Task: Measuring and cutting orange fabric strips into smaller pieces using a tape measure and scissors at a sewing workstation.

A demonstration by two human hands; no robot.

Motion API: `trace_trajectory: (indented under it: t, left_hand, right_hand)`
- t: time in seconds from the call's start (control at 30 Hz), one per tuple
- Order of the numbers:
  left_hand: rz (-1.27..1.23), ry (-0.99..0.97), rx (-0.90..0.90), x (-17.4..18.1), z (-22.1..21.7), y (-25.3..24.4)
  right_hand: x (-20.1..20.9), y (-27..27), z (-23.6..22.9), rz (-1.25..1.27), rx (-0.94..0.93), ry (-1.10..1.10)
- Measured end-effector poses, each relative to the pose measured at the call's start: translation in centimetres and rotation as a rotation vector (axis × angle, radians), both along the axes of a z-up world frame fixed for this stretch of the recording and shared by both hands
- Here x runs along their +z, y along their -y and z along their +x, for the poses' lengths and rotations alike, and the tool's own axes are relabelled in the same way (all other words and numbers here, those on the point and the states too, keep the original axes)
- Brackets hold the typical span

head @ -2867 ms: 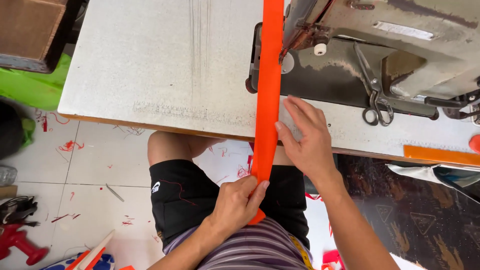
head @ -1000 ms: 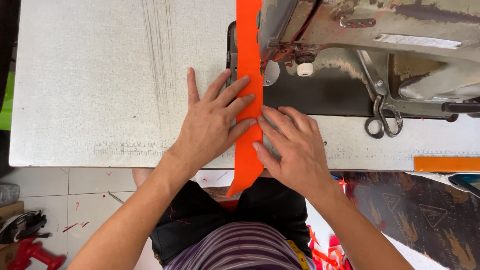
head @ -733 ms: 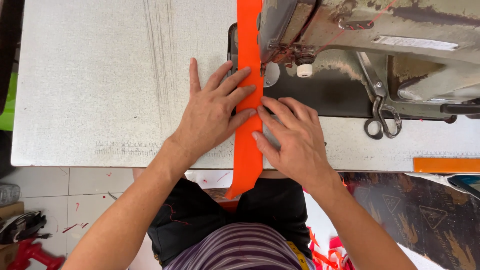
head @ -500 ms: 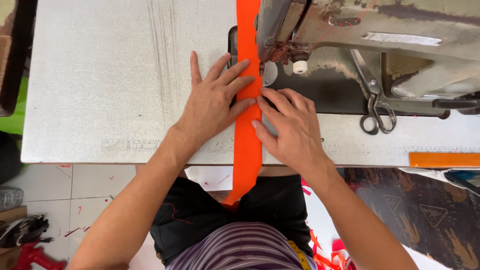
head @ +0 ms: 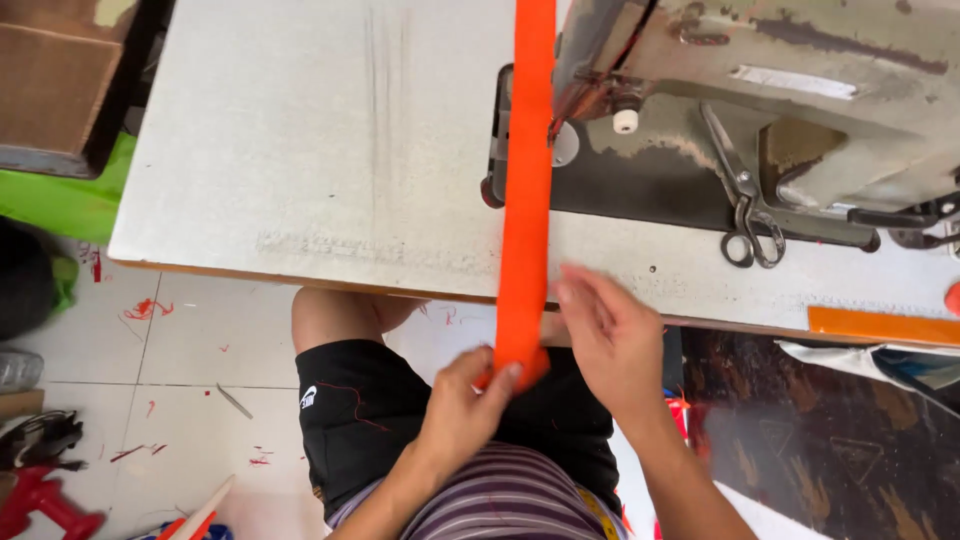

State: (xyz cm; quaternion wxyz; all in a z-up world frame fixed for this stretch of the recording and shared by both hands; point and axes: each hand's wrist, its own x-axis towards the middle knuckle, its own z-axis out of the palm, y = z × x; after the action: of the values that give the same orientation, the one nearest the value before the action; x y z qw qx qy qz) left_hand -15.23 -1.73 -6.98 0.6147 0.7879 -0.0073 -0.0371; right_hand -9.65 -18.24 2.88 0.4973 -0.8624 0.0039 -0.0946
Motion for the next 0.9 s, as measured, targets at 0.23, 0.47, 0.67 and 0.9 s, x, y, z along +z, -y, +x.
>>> trace_trajectory:
  t: [0.23, 0.47, 0.67, 0.9]
  left_hand:
    - [0.094, 0.082, -0.121, 2.8, -2.6, 0.2]
    - [0.134, -0.057, -0.153, 2.1, -2.4, -0.1]
    - [0.258, 0.144, -0.177, 3.2, -1.5, -1.6]
    - [0.311, 0.508, 0.062, 7.2, 3.5, -3.7]
  right_hand:
    - [-2.3, -0.7, -2.7, 0.449, 0.004, -0.455]
    - [-4.8, -1.9, -2.9, 0.65, -0.032, -0.445]
    - [-6.0, -1.7, -3.3, 0.618, -0.025, -0.418]
    - [-6.1, -2.0, -3.6, 0.584, -0.049, -0.324]
